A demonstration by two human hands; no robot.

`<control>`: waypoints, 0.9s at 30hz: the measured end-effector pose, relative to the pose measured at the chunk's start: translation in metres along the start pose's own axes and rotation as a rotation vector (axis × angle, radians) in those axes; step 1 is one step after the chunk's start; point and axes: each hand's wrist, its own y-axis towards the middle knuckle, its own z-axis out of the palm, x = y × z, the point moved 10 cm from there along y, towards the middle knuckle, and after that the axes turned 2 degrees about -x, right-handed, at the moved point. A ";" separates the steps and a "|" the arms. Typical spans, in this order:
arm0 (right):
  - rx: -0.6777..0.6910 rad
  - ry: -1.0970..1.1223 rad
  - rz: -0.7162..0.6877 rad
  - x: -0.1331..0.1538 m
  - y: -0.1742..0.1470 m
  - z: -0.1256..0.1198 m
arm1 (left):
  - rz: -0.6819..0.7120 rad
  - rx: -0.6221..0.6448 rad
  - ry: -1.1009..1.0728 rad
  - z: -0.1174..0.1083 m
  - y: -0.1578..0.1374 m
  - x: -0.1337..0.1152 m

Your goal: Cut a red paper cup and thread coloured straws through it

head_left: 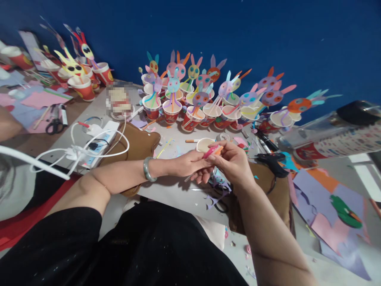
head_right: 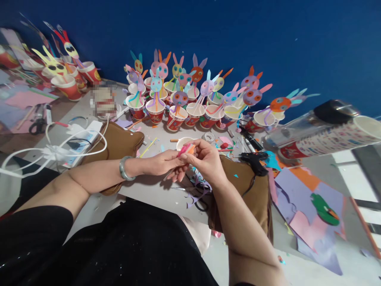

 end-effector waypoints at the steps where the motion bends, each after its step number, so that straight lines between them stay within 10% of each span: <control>1: 0.019 0.037 0.011 -0.002 0.001 0.001 | 0.009 0.009 -0.037 0.001 -0.001 -0.001; 14: -0.052 -0.229 -0.116 0.019 -0.009 0.005 | -0.093 0.112 -0.058 0.010 -0.002 0.016; 22: -0.106 -0.337 -0.153 0.021 -0.009 0.003 | 0.085 -0.105 0.366 -0.008 -0.008 -0.012; 27: -0.108 -0.262 -0.163 0.024 -0.007 0.001 | 0.060 -0.025 0.175 -0.002 -0.004 -0.008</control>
